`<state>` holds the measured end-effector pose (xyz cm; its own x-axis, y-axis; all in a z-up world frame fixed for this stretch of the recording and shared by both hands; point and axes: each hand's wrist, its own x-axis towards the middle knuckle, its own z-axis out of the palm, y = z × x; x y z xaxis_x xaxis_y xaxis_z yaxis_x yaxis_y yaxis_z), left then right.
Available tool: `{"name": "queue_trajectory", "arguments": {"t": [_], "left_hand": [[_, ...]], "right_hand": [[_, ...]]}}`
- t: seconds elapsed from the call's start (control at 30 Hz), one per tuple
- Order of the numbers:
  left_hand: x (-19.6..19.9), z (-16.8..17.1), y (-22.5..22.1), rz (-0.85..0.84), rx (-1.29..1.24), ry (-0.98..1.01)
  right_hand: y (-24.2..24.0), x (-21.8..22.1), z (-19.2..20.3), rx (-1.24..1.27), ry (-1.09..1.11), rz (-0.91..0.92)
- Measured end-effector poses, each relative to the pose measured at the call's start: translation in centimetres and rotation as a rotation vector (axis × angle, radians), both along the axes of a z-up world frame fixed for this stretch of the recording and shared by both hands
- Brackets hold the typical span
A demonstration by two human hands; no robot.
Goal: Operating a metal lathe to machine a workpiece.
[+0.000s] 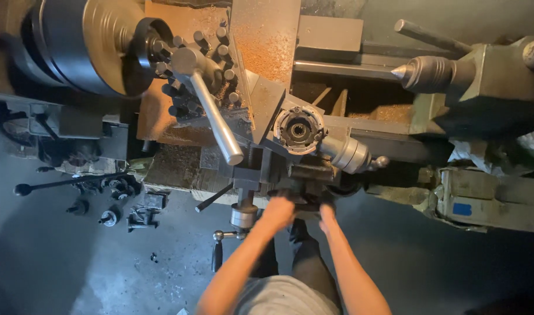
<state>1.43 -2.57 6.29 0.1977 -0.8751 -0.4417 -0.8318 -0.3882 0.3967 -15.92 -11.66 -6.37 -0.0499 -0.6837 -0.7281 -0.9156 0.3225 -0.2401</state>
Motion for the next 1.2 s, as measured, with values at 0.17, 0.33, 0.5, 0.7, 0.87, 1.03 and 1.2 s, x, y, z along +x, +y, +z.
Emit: {"name": "queue_trajectory", "arguments": {"t": [0.17, 0.33, 0.5, 0.7, 0.87, 1.03, 1.2], "left_hand": [[2.9, -1.7, 2.5, 0.083, 0.238, 0.148], [-0.9, -10.8, 4.0, -0.009, -0.004, -0.087], [-3.6, -6.9, 1.7, -0.050, -0.117, -0.238], [-6.2, -7.0, 0.0, -0.122, -0.093, -0.374], [0.7, 0.6, -0.3, -0.011, 0.124, 0.032], [3.6, 5.6, 0.1, 0.087, 0.347, 0.204], [-0.3, -4.1, 1.7, -0.050, 0.117, -0.111]], "right_hand": [[-1.2, -0.2, -0.4, -0.003, -0.012, 0.048], [-1.4, -0.2, -0.4, -0.007, -0.015, 0.100], [1.6, -0.6, -0.2, 0.003, -0.006, 0.127], [3.1, 0.3, 0.1, 0.010, 0.009, 0.161], [0.9, 0.0, -0.1, 0.022, 0.008, 0.191], [-0.6, 0.1, -0.1, 0.045, 0.012, 0.239], [-0.9, -0.1, 0.2, 0.067, 0.011, 0.278]]}}
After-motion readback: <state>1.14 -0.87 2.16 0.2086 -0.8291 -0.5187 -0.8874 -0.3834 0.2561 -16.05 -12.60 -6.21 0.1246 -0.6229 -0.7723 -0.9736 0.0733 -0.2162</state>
